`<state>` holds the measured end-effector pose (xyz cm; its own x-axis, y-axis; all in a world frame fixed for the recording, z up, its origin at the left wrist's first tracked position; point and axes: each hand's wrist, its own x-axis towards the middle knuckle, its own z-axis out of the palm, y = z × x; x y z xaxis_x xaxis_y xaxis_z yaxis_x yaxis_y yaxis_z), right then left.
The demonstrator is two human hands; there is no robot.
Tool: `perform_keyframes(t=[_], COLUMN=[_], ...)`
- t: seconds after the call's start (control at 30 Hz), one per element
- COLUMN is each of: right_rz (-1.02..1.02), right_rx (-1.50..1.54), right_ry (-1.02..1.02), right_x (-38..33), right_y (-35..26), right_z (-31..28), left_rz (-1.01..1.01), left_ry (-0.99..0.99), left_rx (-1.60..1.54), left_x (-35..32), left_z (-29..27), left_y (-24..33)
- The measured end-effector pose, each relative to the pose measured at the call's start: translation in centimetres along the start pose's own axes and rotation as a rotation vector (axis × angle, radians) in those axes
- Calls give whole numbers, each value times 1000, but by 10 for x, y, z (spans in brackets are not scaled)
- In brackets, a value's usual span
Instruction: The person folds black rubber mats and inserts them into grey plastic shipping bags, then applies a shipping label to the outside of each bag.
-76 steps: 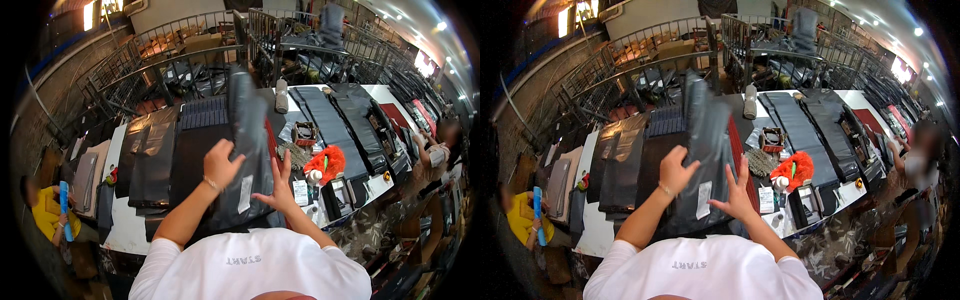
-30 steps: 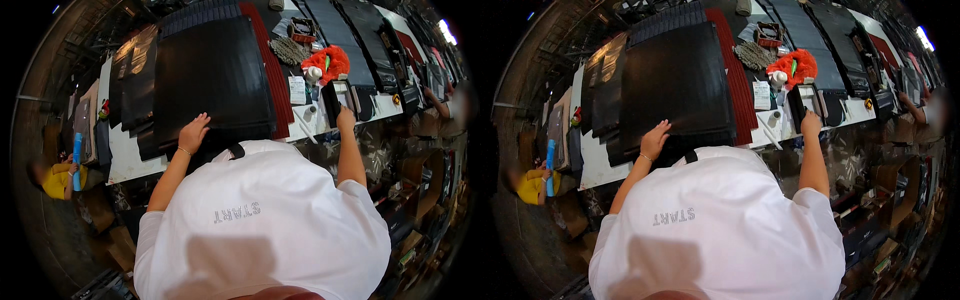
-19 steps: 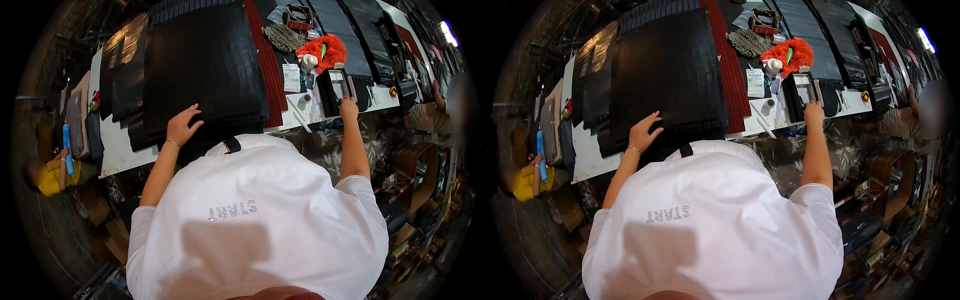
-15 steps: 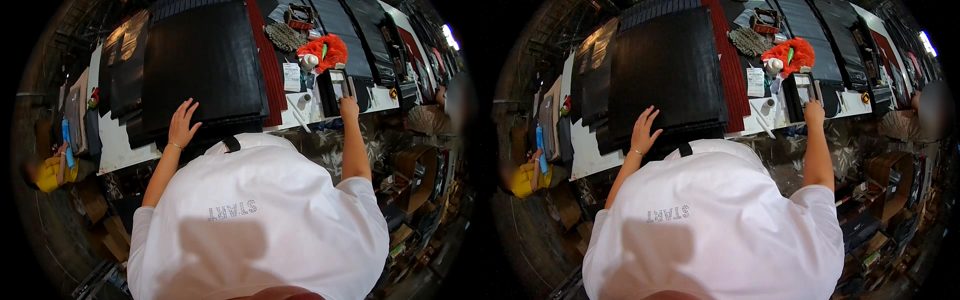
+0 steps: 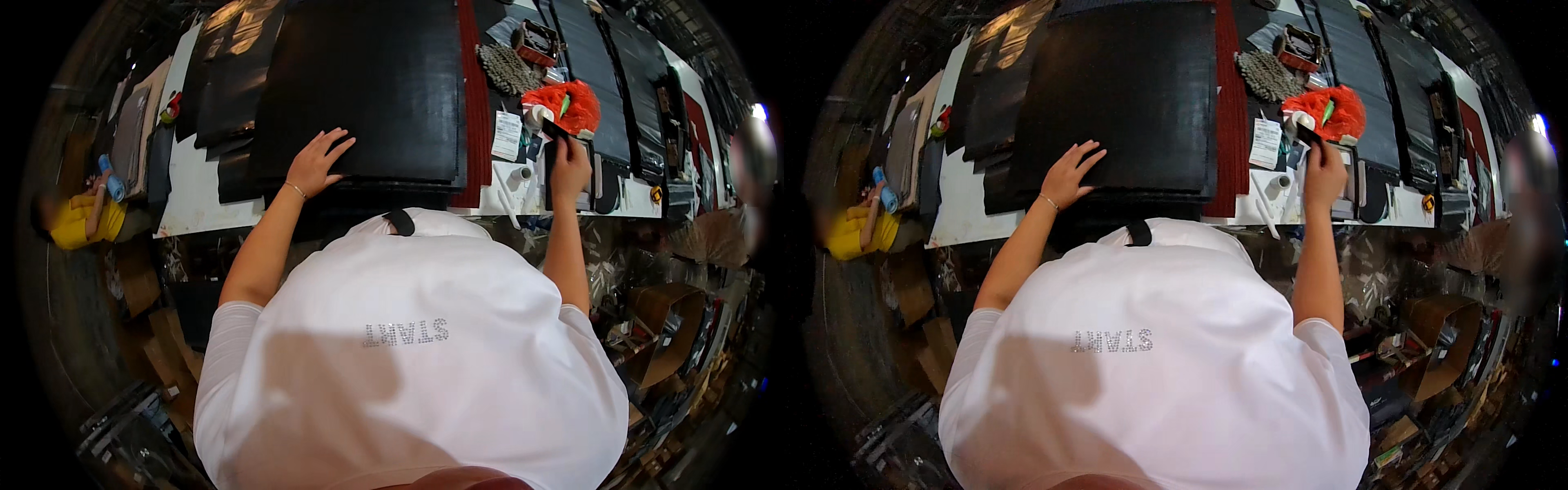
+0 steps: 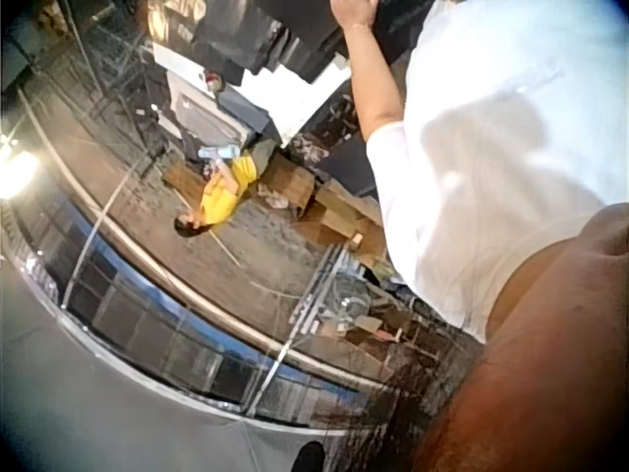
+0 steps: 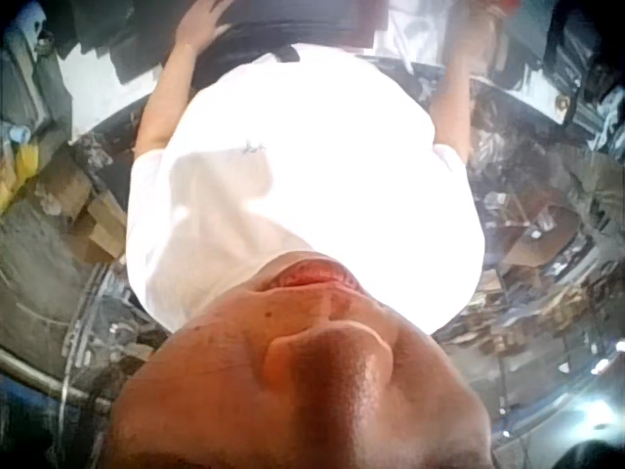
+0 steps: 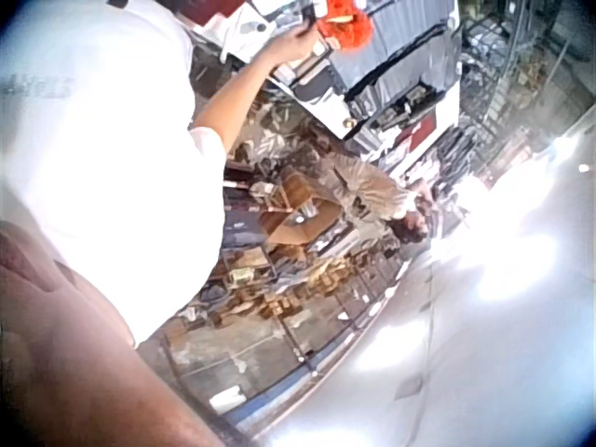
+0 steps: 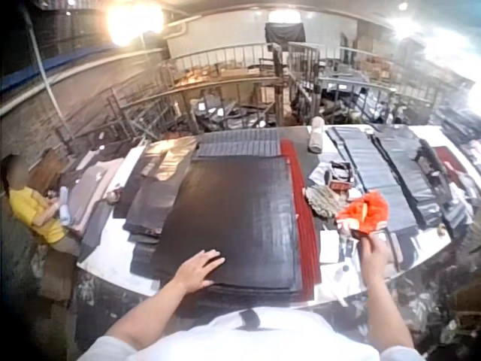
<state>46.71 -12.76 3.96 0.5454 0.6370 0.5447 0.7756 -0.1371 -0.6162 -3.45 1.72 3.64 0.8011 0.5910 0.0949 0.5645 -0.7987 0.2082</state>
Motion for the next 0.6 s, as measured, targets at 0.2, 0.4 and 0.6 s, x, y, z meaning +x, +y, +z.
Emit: perform_keyframes(t=[0.2,0.4,0.6], right_rz=[-227,-547,-734], right_rx=[301,130,33], right_ry=[-620,-878,-963], right_x=[4,-26,-75], right_y=[-141,-182,-201], right_z=[65,92,128], left_rz=[120,160,-156], left_ry=[-116,86,-44], left_rx=[153,422,201], left_x=[3,2,2], left_z=[0,9,-15], left_y=[-12,-1,6])
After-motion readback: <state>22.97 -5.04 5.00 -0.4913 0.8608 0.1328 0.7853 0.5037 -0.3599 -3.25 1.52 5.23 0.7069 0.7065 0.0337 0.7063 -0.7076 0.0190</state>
